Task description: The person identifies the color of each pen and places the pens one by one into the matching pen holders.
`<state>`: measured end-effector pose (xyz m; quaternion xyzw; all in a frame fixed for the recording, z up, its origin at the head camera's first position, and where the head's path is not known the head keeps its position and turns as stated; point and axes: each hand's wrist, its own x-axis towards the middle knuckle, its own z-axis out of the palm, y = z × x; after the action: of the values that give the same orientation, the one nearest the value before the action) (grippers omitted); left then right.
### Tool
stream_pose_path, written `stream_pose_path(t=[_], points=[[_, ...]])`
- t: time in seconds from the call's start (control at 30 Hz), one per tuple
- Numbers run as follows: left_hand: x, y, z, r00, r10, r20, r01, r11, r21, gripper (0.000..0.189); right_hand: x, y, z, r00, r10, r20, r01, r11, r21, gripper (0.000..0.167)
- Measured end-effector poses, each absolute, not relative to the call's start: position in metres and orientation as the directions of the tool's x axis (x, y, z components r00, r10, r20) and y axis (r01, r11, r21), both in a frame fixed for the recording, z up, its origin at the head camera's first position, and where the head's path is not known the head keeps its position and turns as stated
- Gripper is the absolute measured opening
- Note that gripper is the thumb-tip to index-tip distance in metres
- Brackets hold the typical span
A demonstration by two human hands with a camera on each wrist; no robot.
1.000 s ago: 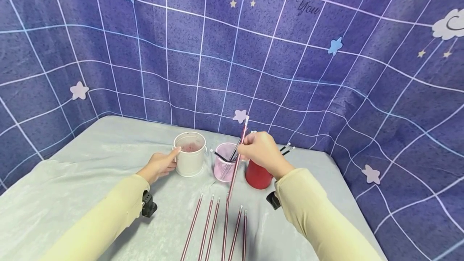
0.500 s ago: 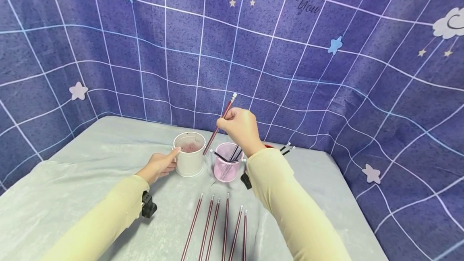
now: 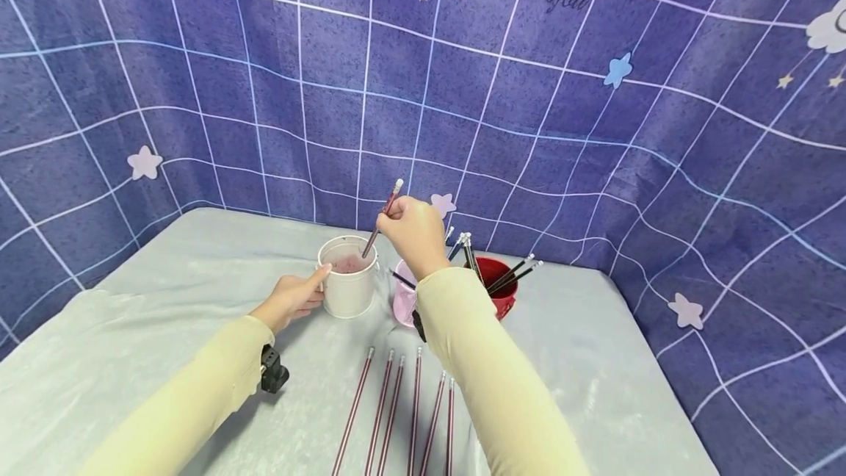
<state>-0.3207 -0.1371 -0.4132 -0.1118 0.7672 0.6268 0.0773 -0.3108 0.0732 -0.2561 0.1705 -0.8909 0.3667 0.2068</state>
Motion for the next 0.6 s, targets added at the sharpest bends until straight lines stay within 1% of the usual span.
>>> stream_pose_path(t=[0.13,0.27,0.47,0.6], points=[[-0.321,-0.140,-0.412,-0.964,-0.068,-0.259,-0.267,0.187,0.945,0.081,-0.316,0.064,-0.261,-0.858,-0.164,0.487,-0.458,0.674,-0.579,0.009],[-0.322,-0.141,-0.412,-0.963,-0.075,-0.259,-0.268,0.179,0.947,0.080,-0.321,0.053,-0.261,-0.881,-0.188,0.435,-0.424,0.721,-0.548,0.007],[-0.322,-0.138,-0.411,-0.967,-0.067,-0.246,-0.254,0.189,0.948,0.081,-0.330,0.045,-0.264,-0.915,-0.172,0.364,-0.349,0.790,-0.504,0.006],[-0.321,-0.138,-0.412,-0.966,-0.079,-0.244,-0.256,0.201,0.946,0.079,-0.335,0.043,-0.268,-0.928,-0.201,0.313,-0.336,0.815,-0.472,0.006]])
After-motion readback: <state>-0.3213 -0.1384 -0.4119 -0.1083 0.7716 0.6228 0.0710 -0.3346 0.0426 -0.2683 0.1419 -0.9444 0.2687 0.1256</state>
